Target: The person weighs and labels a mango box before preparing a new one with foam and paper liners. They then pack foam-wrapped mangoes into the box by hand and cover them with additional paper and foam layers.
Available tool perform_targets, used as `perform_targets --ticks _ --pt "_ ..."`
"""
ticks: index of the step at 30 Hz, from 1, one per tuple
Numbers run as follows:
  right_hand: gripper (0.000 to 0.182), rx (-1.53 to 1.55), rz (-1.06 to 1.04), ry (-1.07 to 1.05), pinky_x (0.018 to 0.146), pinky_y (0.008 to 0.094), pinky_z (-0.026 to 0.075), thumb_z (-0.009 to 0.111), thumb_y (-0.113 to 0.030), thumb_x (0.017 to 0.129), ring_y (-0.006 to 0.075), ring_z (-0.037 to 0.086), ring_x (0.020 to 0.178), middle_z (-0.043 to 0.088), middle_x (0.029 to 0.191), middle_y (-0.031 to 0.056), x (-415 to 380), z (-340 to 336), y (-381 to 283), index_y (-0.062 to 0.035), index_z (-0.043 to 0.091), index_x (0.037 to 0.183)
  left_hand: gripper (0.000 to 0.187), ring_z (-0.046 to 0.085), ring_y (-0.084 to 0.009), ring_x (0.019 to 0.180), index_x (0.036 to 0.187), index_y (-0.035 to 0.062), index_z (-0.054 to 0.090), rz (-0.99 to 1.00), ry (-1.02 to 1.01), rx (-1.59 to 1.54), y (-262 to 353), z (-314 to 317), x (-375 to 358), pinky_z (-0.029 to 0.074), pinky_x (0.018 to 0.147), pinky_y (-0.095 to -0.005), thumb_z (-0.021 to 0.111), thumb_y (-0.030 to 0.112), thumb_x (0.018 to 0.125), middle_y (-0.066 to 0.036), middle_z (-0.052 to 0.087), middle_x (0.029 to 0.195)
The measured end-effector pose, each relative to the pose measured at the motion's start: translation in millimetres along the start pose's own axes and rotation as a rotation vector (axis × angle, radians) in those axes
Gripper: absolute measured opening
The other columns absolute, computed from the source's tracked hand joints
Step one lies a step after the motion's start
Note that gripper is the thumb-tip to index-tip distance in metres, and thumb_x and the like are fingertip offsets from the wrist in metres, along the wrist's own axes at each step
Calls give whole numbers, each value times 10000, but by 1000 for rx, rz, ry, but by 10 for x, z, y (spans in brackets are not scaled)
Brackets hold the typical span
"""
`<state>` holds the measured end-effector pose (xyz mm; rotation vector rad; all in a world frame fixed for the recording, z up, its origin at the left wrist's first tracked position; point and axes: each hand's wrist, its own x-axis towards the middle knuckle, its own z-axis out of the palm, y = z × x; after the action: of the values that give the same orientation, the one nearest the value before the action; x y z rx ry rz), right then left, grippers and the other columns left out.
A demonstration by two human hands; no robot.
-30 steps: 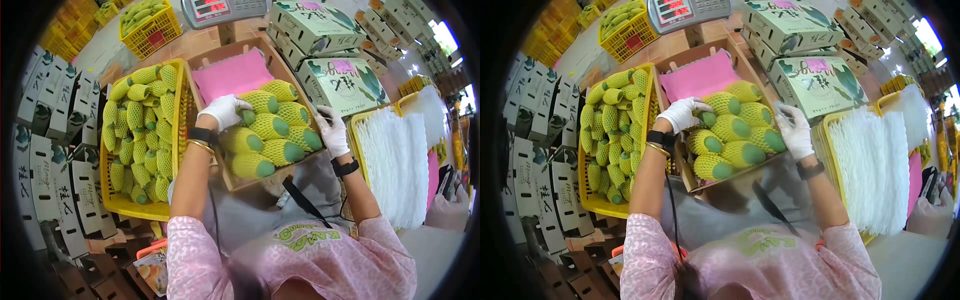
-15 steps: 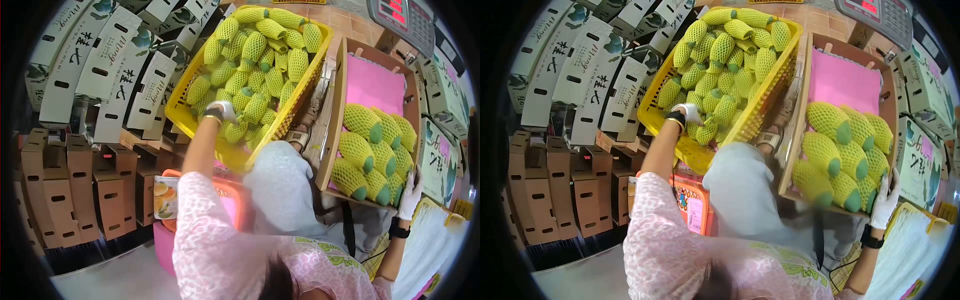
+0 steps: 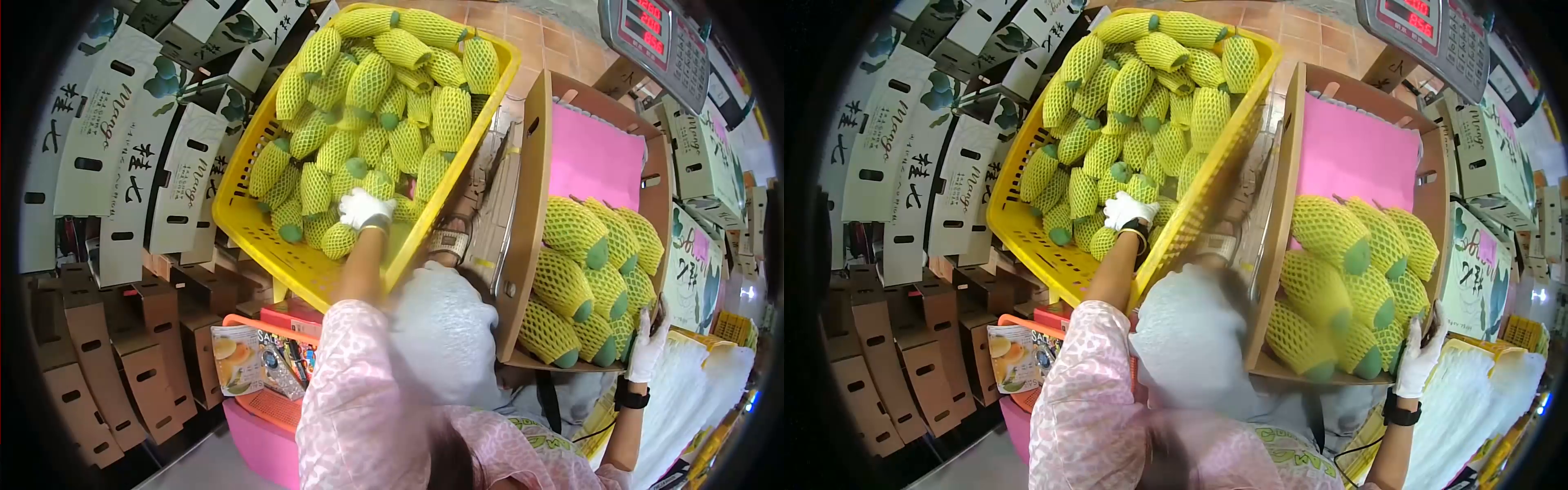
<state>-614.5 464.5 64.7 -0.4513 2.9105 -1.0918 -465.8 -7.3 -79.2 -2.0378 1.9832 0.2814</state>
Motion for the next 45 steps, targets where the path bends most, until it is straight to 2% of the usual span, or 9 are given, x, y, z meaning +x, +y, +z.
perform_targets --ticks 9,17,22,25,28,29,34,38,45 --pt "417 238 7 24 976 323 327 525 -36 842 206 430 1139 455 1230 121 -17 5 -9 -4 401 1239 704 569 -249 910 1176 35 354 588 -35 -1045 -206 -450 58 470 789 -324 732 120 587 -118 566 1016" --pt "381 -147 -344 278 961 371 323 615 -60 761 265 440 1105 510 1128 127 109 -216 -545 -28 502 1124 477 548 -196 988 1219 86 397 994 -782 -1655 -106 -1611 -683 477 832 -347 591 144 788 -63 541 1087" --pt "516 948 -102 -495 918 300 374 576 -172 824 189 460 1083 477 1184 109 396 -406 -1762 -25 365 1272 501 519 -173 1013 1204 48 436 1357 -1129 -1545 332 -1940 -1898 427 861 -307 630 177 761 -74 547 1112" --pt "575 1545 103 -881 849 429 440 571 -308 816 316 488 1077 471 1217 171 476 -141 -1863 -34 364 1277 639 487 -163 1071 1225 48 417 1318 -1481 -1630 603 -1872 -2384 397 914 -324 735 172 685 -66 516 1176" --pt "561 1766 336 -1094 763 485 513 579 -272 806 349 567 975 518 1162 185 676 -3 -1654 -20 373 1263 844 416 -208 1162 1334 79 210 1507 -1261 -1482 642 -1990 -2402 344 980 -347 743 204 692 -97 414 1278" --pt "513 1700 311 -1077 769 433 523 568 -210 814 306 573 980 524 1159 168 693 -40 -1659 -16 382 1251 907 388 -246 1184 1361 81 130 1769 -883 -1374 807 -1815 -2154 336 984 -357 738 218 702 -131 339 1326" --pt "489 896 87 -568 811 271 471 617 -42 759 165 568 960 572 1065 107 1227 219 -1696 -18 444 1216 650 417 -237 1140 1308 -18 264 912 -621 -1472 770 -1829 -1600 358 942 -319 597 267 829 -186 393 1277" --pt "510 98 -299 -449 859 260 426 703 -146 674 162 564 950 581 1071 82 1471 629 -1665 -73 533 1149 378 496 -151 1026 1198 -14 421 939 -508 -1422 835 -1652 -1362 366 921 -289 495 192 890 -95 536 1132" --pt "559 -403 -561 -619 892 386 413 676 -260 682 369 496 1027 485 1136 202 1403 1127 -1757 -150 483 1195 328 519 -143 970 1133 -41 465 923 -505 -1470 796 -1606 -1272 397 874 -250 533 145 872 -91 555 1071"
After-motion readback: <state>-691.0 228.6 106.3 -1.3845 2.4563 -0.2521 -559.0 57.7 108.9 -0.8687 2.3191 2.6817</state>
